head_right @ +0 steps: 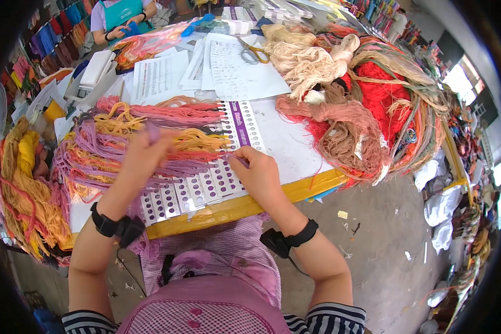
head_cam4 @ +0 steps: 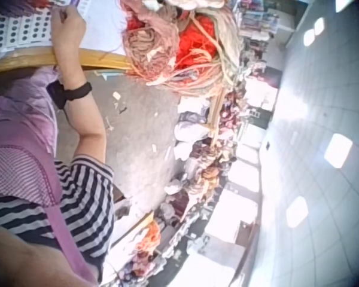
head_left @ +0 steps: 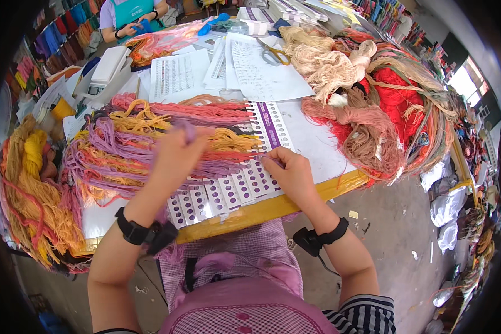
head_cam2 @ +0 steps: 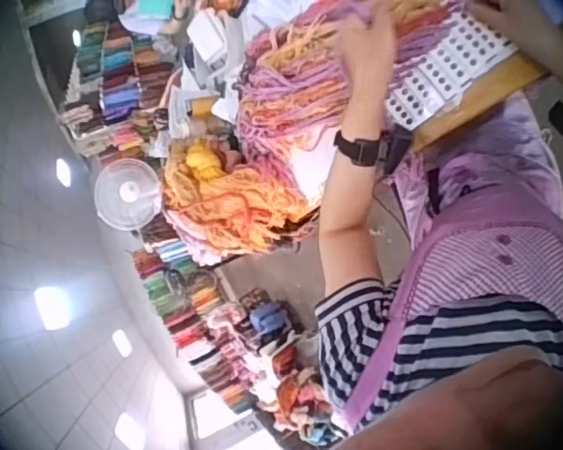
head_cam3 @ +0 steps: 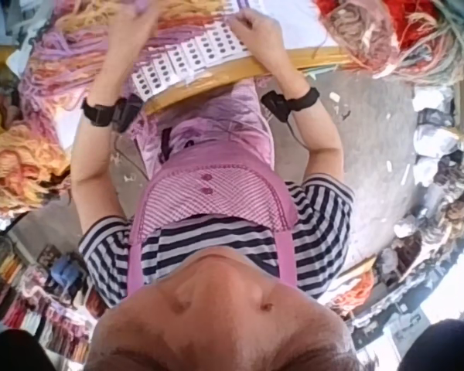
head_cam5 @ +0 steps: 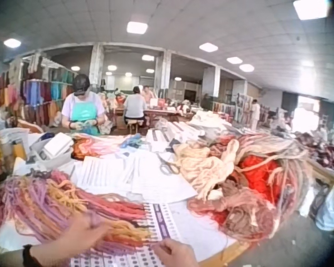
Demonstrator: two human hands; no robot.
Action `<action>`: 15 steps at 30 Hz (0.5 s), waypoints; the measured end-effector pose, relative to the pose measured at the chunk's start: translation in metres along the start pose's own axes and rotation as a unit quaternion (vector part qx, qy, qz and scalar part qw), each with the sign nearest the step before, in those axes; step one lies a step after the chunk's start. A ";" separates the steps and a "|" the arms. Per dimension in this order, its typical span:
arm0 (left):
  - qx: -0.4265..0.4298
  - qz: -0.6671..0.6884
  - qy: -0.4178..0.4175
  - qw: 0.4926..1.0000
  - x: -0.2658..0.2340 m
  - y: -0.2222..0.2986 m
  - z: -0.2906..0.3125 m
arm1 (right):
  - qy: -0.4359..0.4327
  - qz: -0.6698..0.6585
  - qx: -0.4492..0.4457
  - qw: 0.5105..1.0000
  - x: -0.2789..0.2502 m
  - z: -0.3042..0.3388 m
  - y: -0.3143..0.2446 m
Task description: The person compares a document to a thread organizer, writes on a paper, and then separates individual strands of purple thread from a bundle to thread them through the holes of the organizer.
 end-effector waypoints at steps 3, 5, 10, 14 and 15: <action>-0.452 0.466 -0.214 0.730 0.074 0.017 0.047 | 0.010 -0.006 0.000 1.000 -0.001 0.000 0.000; -0.519 0.547 -0.215 0.621 0.101 0.017 0.067 | 0.021 0.005 -0.025 0.999 0.000 0.000 -0.004; -0.494 0.551 -0.168 0.651 0.109 0.014 0.064 | 0.081 0.121 -0.167 0.975 -0.002 0.009 -0.021; -0.402 0.523 -0.180 0.730 0.108 0.014 0.052 | -0.024 0.009 -0.065 0.998 -0.010 0.010 -0.022; -0.403 0.524 -0.178 0.729 0.110 0.018 0.050 | -0.063 -0.042 -0.005 0.997 -0.009 0.008 -0.015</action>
Point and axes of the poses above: each hand's wrist, its own z-axis away from the middle knuckle, its own x-axis out of the palm, y = z × x, the point moved 7 cm from there along -z, towards the middle knuckle, and after that the axes turned 9 degrees about z, right-handed, at the moved point
